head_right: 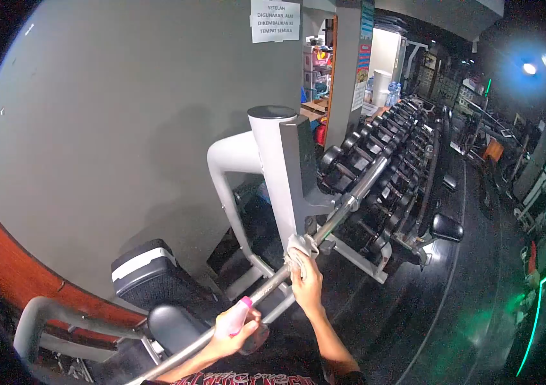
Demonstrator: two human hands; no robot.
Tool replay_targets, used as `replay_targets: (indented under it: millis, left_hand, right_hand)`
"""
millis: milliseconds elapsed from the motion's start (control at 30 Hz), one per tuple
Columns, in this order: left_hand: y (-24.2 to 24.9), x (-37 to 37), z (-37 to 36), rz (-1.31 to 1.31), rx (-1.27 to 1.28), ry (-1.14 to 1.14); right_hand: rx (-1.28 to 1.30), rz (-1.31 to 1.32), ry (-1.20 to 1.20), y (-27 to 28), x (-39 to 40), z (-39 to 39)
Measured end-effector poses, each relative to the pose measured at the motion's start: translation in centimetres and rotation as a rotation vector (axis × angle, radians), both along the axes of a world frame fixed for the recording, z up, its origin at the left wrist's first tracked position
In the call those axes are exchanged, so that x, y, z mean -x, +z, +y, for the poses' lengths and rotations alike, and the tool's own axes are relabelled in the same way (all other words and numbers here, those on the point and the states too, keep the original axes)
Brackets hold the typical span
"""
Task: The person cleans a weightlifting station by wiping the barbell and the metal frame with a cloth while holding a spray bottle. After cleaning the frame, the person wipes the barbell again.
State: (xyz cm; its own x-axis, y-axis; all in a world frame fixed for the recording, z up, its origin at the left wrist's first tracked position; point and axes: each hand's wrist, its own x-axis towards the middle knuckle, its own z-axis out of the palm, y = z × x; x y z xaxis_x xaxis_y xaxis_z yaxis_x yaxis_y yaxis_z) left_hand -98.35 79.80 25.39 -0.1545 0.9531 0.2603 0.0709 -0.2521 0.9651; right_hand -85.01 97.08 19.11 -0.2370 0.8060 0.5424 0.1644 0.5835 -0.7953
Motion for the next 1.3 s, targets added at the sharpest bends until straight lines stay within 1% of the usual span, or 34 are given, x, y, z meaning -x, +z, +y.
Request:
replay_targets:
  millis: [33,67,167,200,267,300,333,367,400,467,500,533,600,667,700,800,833,867,900,933,967,1000,1067,1133,1167,1200,1267,1300]
  left_hand:
    - [-0.6,-0.3,0.0,-0.016,0.021,-0.013]
    - [-1.3,-0.5,-0.1,-0.031,0.042,-0.026]
    - [-1.6,-1.1,-0.4,0.063,-0.008,0.024]
    - [-2.2,-1.2,-0.3,0.055,-0.005,0.023]
    - [-3.7,-1.7,-0.1,0.069,-0.08,0.065]
    - [-3.6,-2.1,-0.2,-0.066,0.038,0.025]
    - [-3.5,-2.4,-0.1,-0.019,-0.001,0.042]
    - [-3.8,-2.8,0.1,0.041,-0.032,0.064]
    - [-4.3,-3.1,0.3,0.101,-0.06,0.091]
    - [-6.0,-3.9,0.5,0.14,-0.038,0.123]
    - [-6.9,-4.3,0.7,0.186,-0.067,0.139]
    - [-8.9,-4.5,0.9,0.274,-0.079,0.145]
    - [-10.4,-5.3,0.9,0.196,-0.024,0.232]
    - [-12.5,-6.1,1.0,0.021,0.135,0.307]
    - [-13.6,-6.5,1.3,-0.025,0.185,0.358]
    - [-15.9,-7.4,2.7,-0.079,0.346,0.5]
    - [-15.7,-7.6,3.2,-0.145,0.34,0.516]
    - [-15.6,-8.0,3.9,-0.045,0.21,0.595]
    - [-17.6,-8.3,4.9,-0.046,0.183,0.612]
    - [-17.5,-8.3,5.9,-0.045,0.151,0.63]
    - [-17.5,-8.6,6.3,-0.09,0.22,0.595]
    - [-17.3,-8.7,6.7,-0.127,0.391,0.554]
    - [-20.4,-9.3,8.3,-0.027,0.261,0.643]
    - [-20.5,-10.1,8.8,-0.025,0.24,0.664]
    - [-20.6,-10.8,9.0,-0.046,0.231,0.683]
    - [-20.0,-11.3,9.1,-0.067,0.224,0.703]
    - [-18.7,-12.2,9.4,-0.104,0.215,0.709]
    - [-18.3,-12.4,9.3,-0.14,0.197,0.695]
  right_hand:
    - [0.054,0.051,0.022,-0.4,-0.1,0.0]
    - [0.059,0.045,0.03,-0.9,-0.2,0.1]
    - [0.307,0.333,0.128,-2.5,-1.8,0.6]
    - [0.494,0.496,0.164,-2.5,-2.2,0.4]
    - [0.692,0.784,0.214,-1.5,-3.2,-1.0]
    - [0.751,0.833,0.223,-1.5,-3.7,-1.8]
    - [0.806,0.882,0.235,-1.5,-4.3,-2.6]
    - [0.824,0.867,0.212,-3.6,-5.0,-2.9]
    - [0.912,0.901,0.23,-4.7,-5.8,-3.5]
    - [1.096,0.97,0.229,-6.6,-7.2,-4.8]
    - [1.141,0.948,0.227,-6.6,-7.7,-5.7]
    - [1.162,0.914,0.213,-6.6,-8.2,-6.3]
    - [1.207,0.9,0.222,-7.0,-8.9,-7.1]
    - [1.232,0.88,0.21,-8.2,-9.4,-7.2]
    - [1.237,0.876,0.199,-8.9,-9.8,-7.1]
    - [1.255,0.892,0.255,-9.8,-10.2,-6.4]
    - [1.259,0.904,0.257,-10.5,-10.5,-6.0]
    - [1.273,0.898,0.256,-11.2,-11.2,-5.5]
    - [1.278,0.887,0.261,-11.2,-11.8,-5.1]
    - [1.279,0.877,0.272,-11.2,-12.3,-4.6]
    - [1.281,0.868,0.281,-11.2,-12.9,-4.1]
    - [1.274,0.874,0.296,-11.2,-13.6,-3.5]
    - [1.276,0.865,0.316,-11.4,-15.5,-2.2]
    - [1.239,0.76,0.239,-11.9,-17.4,-1.1]
    - [1.231,0.696,0.252,-12.1,-18.6,-0.5]
    - [1.246,0.685,0.259,-11.5,-19.3,-0.3]
    - [1.131,0.502,0.283,-10.4,-19.8,0.2]
    - [1.123,0.406,0.318,-11.2,-20.0,0.8]
